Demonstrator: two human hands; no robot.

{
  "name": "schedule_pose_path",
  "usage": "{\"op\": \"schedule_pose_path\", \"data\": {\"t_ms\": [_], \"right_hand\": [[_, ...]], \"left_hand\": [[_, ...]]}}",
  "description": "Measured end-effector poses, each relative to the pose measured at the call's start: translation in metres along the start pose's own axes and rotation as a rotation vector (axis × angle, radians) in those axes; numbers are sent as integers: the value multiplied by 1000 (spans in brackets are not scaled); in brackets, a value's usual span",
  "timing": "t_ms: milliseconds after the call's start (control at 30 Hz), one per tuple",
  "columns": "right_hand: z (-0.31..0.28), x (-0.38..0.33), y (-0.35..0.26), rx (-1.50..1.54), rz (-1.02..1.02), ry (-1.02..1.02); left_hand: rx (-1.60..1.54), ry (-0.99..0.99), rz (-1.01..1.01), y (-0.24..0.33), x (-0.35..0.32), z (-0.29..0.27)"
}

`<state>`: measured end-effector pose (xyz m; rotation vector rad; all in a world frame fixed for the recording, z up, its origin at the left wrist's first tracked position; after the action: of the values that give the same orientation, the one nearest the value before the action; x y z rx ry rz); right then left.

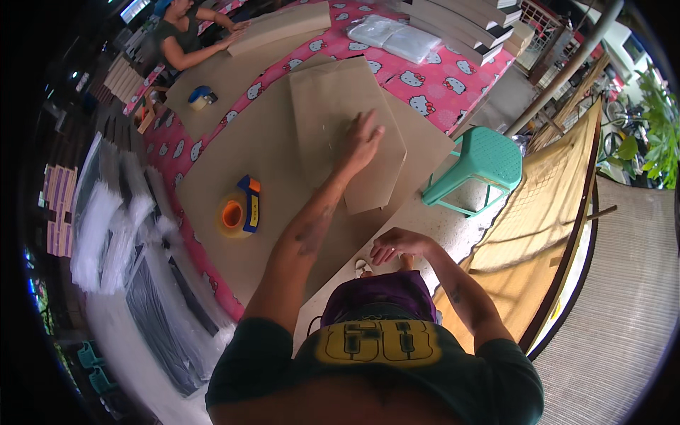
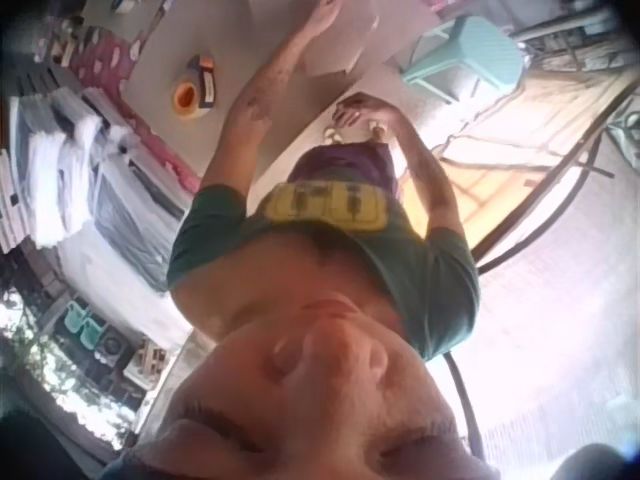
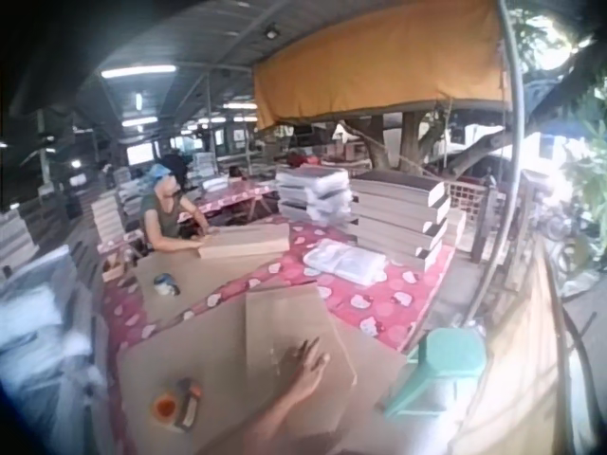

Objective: The person wraps packages by placing framed items and other flat objects inside brown paper, folding the paper over them, and securing the edges with a handheld tape dispenser.

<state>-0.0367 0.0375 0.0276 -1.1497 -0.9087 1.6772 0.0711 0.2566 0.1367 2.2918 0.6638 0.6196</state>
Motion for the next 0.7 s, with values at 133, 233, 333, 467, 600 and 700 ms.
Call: {"op": "schedule_pose_path", "data": {"t_ms": [133, 233, 333, 467, 600, 700], "right_hand": [[-72, -31, -101, -293, -362, 393], [-64, 8, -197, -683, -614, 514], [-48, 89, -207, -1110, -597, 403], [-44, 148, -166, -1469, -286, 268], [-37, 162, -161, -1476, -141, 210], [-51, 144, -164, -1595, -385, 304]], "left_hand": [[-706, 231, -743, -84, -126, -61], [-1047, 1, -1131, -126, -180, -40], [-1139, -86, -1103, -144, -152, -35], [-1028, -71, -1027, -146, -129, -34], [-1085, -1, -756, -120, -157, -10], [-1133, -234, -792, -43, -203, 34]]}}
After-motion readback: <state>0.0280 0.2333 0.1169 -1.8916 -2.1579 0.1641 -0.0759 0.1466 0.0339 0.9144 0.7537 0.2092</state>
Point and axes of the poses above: each hand's wrist, its own x-axis towards the middle knuckle, its own z-axis out of the palm, y = z × x, the point moved 9 cm from there along x, towards the middle knuckle, and after that the axes turned 13 degrees about -z, right-handed, at the moved point
